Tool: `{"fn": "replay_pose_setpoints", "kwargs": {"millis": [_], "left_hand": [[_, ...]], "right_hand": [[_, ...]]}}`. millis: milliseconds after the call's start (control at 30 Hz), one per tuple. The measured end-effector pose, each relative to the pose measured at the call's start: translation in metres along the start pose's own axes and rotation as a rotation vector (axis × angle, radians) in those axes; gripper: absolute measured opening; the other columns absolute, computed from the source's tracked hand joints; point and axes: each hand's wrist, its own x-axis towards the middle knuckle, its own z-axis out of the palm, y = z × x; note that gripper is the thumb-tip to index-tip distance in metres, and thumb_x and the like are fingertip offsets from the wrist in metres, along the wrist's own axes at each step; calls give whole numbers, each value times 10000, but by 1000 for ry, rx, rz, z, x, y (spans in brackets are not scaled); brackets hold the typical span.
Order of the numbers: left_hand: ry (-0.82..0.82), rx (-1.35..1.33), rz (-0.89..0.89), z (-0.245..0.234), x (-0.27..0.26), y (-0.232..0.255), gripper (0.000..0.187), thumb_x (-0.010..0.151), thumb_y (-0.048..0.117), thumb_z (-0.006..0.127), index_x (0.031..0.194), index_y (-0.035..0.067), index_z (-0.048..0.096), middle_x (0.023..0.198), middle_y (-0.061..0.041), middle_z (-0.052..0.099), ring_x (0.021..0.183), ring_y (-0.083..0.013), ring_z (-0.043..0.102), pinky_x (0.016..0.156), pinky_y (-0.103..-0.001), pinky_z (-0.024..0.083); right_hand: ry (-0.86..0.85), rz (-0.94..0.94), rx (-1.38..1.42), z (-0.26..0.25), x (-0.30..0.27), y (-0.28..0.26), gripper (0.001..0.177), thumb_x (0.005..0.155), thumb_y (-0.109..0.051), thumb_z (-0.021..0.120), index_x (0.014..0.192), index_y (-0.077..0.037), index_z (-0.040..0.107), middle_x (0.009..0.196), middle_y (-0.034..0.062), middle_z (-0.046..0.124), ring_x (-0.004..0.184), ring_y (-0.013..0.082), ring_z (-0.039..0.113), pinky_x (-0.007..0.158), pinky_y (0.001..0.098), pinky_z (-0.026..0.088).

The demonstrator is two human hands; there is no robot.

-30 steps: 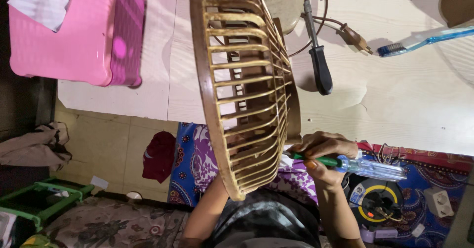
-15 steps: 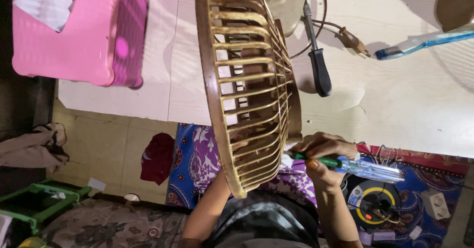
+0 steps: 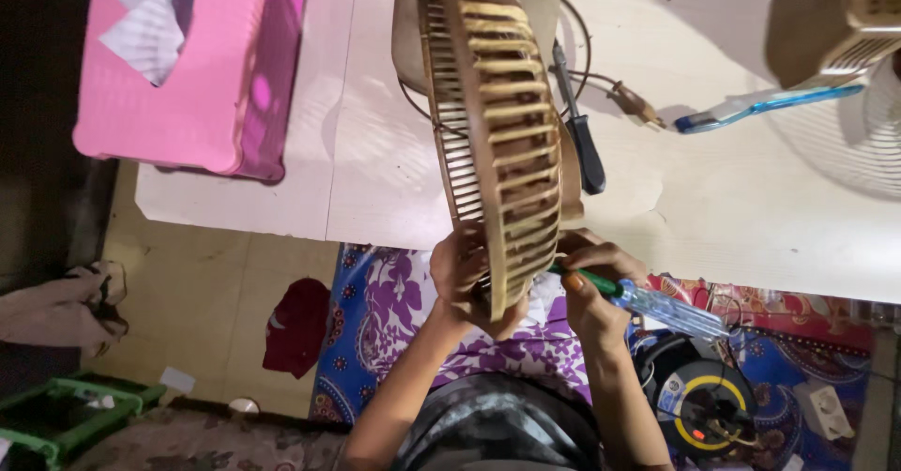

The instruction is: The person disassembles a table fan by removing the front grille and fan blade using a screwdriver. They then use a toothbrush to clean the interior of the grille and the fan base.

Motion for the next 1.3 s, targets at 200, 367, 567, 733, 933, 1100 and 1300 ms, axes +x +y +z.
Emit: {"fn": "replay_pose_setpoints", "kwargs": {"millis": [200,367,567,733,933,1100,1300], "left_hand": [[-65,-25,149,-14,43,77,455,983,397,623,1141,-28,593,1040,-163,585,961,-273,615,785,-386,511],[13,-34,10,-5,30,95,469,1012,364,540,996,-66,727,1004,-171,660,827,-275,688,724,-346,542],[341,-121,181,33,7,80,505,1149,336,422,979,-39,715,979,-174,749,937,-326,742,885,-419,586],[248,30,305,31,1,71,492,1135,318,474,967,-93,687,881,-227,730,765,-312,725,643,-386,569],[-13,-120,324,18,42,60,387,1134,295,493,962,11,692,753,-68,716,481,-144,616,462,-231,489],[-401,108,424,-33,127,97,204,1047,166,651,1063,-37,650,881,-112,766,530,-136,633,435,-260,467],[-506,228,538,-38,155,153,185,969,115,774,1110,18,704,716,-52,653,585,-187,648,527,-349,491]], "right_hand": [[27,-13,59,18,-3,-11,238,950,-106,745,1056,73,629,1244,317,660,1194,359,674,1087,452,556],[60,-98,104,42,-14,-27,274,967,-137,711,1120,48,580,1293,344,645,1236,388,657,1012,491,572],[116,-311,40,43,-34,-49,248,1034,-173,668,1110,48,584,1226,325,675,1164,374,717,934,441,636],[188,-306,308,-7,-32,-46,148,1031,-63,686,1079,54,609,1162,305,688,927,332,740,778,359,627],[206,-296,12,-35,-41,-69,137,926,57,697,1043,38,628,1105,262,704,948,279,744,849,349,634],[117,-635,-539,-39,-21,-80,134,933,-7,704,1005,40,602,955,235,719,937,294,773,859,403,653],[126,-765,-734,13,-22,-93,293,902,-118,782,1042,15,561,960,160,749,958,277,783,874,383,671]]}}
